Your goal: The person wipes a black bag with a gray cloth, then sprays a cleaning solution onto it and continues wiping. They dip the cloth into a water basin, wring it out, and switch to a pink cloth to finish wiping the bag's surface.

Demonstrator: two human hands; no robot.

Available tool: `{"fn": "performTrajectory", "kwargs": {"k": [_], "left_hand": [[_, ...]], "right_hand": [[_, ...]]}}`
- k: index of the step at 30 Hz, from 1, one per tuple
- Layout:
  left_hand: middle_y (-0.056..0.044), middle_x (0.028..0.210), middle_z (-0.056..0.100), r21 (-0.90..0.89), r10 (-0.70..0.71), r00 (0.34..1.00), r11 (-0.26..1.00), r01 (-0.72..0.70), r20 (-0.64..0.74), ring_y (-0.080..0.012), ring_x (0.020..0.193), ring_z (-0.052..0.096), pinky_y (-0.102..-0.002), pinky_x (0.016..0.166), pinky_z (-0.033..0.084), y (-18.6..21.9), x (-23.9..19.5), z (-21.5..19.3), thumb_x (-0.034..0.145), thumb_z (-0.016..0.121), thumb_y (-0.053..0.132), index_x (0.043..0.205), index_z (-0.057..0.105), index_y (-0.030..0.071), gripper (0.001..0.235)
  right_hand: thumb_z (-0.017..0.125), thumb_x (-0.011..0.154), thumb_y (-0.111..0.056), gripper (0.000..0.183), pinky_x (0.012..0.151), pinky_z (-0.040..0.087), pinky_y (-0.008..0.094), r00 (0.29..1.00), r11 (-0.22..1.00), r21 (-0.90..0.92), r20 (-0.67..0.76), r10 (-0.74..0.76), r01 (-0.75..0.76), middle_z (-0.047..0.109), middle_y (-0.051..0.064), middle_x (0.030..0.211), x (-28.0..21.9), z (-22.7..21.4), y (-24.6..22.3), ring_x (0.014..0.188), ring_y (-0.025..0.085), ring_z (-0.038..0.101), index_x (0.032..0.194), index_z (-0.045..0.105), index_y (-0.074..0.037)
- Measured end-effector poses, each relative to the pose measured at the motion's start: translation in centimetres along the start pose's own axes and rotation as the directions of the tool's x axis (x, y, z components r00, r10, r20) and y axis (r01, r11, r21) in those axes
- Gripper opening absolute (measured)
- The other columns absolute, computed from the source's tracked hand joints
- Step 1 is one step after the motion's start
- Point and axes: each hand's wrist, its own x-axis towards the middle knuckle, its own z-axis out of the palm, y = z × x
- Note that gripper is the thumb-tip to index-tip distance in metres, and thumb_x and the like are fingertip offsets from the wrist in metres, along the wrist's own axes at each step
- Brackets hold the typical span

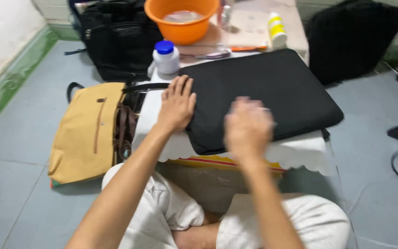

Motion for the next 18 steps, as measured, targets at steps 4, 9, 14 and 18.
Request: {"fn": "performTrajectory", "kwargs": {"k": [4, 9, 14, 18], "left_hand": [[-0.015, 0.164, 0.028, -0.001, -0.007, 1.0, 1.0, 0.007, 0.014, -0.0317, 0.151, 0.025, -0.051, 0.115, 0.028, -0.7, 0.3, 0.5, 0.112, 0.033, 0.035, 0.158, 0.036, 0.005, 0.055], [-0.014, 0.169, 0.023, 0.018, -0.046, 0.989, 0.999, 0.044, 0.139, -0.0289, 0.156, 0.018, -0.05, 0.119, 0.023, -0.4, 0.0, -0.9, 0.113, 0.026, 0.037, 0.161, 0.032, 0.008, 0.056], [-0.012, 0.171, 0.018, 0.028, -0.067, 0.974, 0.998, 0.063, 0.218, -0.0254, 0.158, 0.01, -0.048, 0.122, 0.017, 0.0, 0.3, -1.4, 0.112, 0.021, 0.038, 0.163, 0.028, 0.012, 0.057], [-0.013, 0.171, 0.016, 0.027, -0.068, 0.971, 0.998, 0.064, 0.23, -0.0266, 0.159, 0.008, -0.05, 0.122, 0.015, 0.5, 0.2, -1.3, 0.112, 0.019, 0.037, 0.163, 0.027, 0.014, 0.057]], "right_hand": [[0.06, 0.098, -0.022, 0.044, 0.109, 0.035, 0.061, 0.99, 0.991, 0.134, 0.136, -0.045, 0.026, 0.06, 0.021, 0.143, -0.1, -2.3, -9.6, 0.132, 0.045, 0.053, 0.136, 0.063, -0.001], [0.051, 0.103, -0.026, 0.044, 0.119, 0.027, 0.051, 0.975, 0.984, 0.178, 0.223, -0.014, -0.027, 0.057, 0.01, 0.151, -0.6, -3.8, -6.9, 0.145, 0.033, 0.044, 0.143, 0.06, -0.012], [0.05, 0.109, -0.029, 0.042, 0.113, 0.034, 0.055, 0.97, 0.987, -0.138, 0.214, 0.112, -0.084, 0.062, 0.013, 0.145, -1.7, -3.5, 10.3, 0.136, 0.039, 0.053, 0.145, 0.062, -0.011], [0.031, 0.112, -0.042, 0.057, 0.12, 0.013, 0.059, 0.714, 0.86, -0.296, 0.48, 0.51, -0.416, 0.04, 0.007, 0.166, -0.5, -1.4, 16.6, 0.156, 0.036, 0.024, 0.156, 0.05, -0.01]]}}
